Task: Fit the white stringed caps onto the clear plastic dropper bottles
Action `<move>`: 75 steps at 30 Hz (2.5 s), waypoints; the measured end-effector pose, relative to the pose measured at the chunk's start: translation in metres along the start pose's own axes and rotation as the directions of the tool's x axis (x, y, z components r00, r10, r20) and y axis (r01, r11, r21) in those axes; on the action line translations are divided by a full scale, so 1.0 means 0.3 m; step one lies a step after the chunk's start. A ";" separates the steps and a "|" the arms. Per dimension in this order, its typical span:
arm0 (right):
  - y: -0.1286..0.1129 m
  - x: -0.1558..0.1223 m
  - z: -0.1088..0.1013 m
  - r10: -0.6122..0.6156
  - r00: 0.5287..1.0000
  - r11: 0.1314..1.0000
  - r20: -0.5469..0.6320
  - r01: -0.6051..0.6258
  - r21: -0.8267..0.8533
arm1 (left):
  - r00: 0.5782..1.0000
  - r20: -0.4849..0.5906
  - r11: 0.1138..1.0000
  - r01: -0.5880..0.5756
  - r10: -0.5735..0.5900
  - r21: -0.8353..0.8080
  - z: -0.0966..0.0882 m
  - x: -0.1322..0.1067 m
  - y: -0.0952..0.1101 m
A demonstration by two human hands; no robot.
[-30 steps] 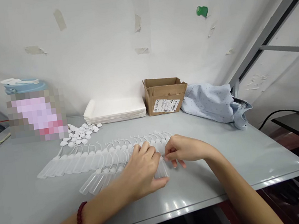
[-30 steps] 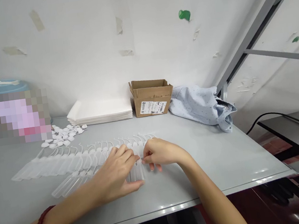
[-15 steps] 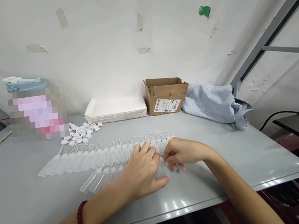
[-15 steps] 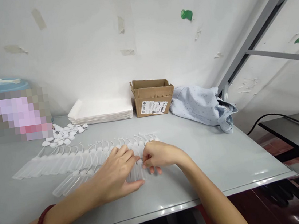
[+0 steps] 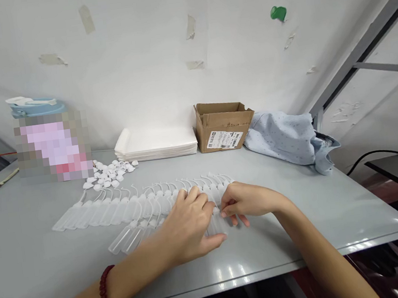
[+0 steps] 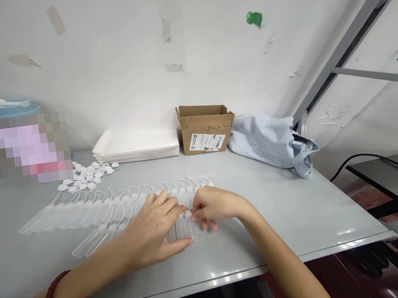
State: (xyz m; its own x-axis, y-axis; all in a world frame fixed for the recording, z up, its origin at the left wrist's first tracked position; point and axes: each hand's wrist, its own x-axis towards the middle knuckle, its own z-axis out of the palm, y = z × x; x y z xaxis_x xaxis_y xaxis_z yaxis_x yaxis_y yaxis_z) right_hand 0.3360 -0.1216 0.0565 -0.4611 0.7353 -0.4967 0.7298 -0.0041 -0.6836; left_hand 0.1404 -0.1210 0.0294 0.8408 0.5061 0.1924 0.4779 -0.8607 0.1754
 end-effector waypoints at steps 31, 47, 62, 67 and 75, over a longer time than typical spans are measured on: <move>-0.032 -0.002 0.041 0.109 0.981 0.990 -0.163 -0.092 0.108 | 0.993 -0.120 0.999 0.013 -0.018 -0.048 -0.034 -0.019 -0.031; -0.059 -0.015 0.039 -0.031 0.951 0.956 -0.308 0.118 0.268 | 0.964 -0.258 0.998 0.048 -0.055 -0.033 -0.023 -0.017 -0.028; -0.059 0.104 0.142 -0.173 0.749 0.611 -0.640 0.591 0.527 | 0.878 -0.473 0.994 0.105 -0.073 0.043 -0.015 -0.008 -0.081; -0.048 0.109 0.128 -0.128 0.738 0.633 -0.663 0.575 0.518 | 0.891 -0.432 0.987 0.159 -0.136 0.017 -0.056 -0.019 -0.170; -0.044 0.097 0.109 -0.093 0.712 0.715 -0.696 0.534 0.451 | 0.657 -0.276 0.597 0.753 -0.702 0.276 -0.148 -0.125 -0.495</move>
State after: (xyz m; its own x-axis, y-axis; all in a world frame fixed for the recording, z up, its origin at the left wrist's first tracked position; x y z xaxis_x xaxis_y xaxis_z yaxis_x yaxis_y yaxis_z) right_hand 0.2966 -0.1224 0.0338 -0.0455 0.9956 0.0822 0.0483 0.0844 -0.9953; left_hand 0.0267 -0.0096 0.0391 0.1468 0.9517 0.2696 0.9889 -0.1477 -0.0167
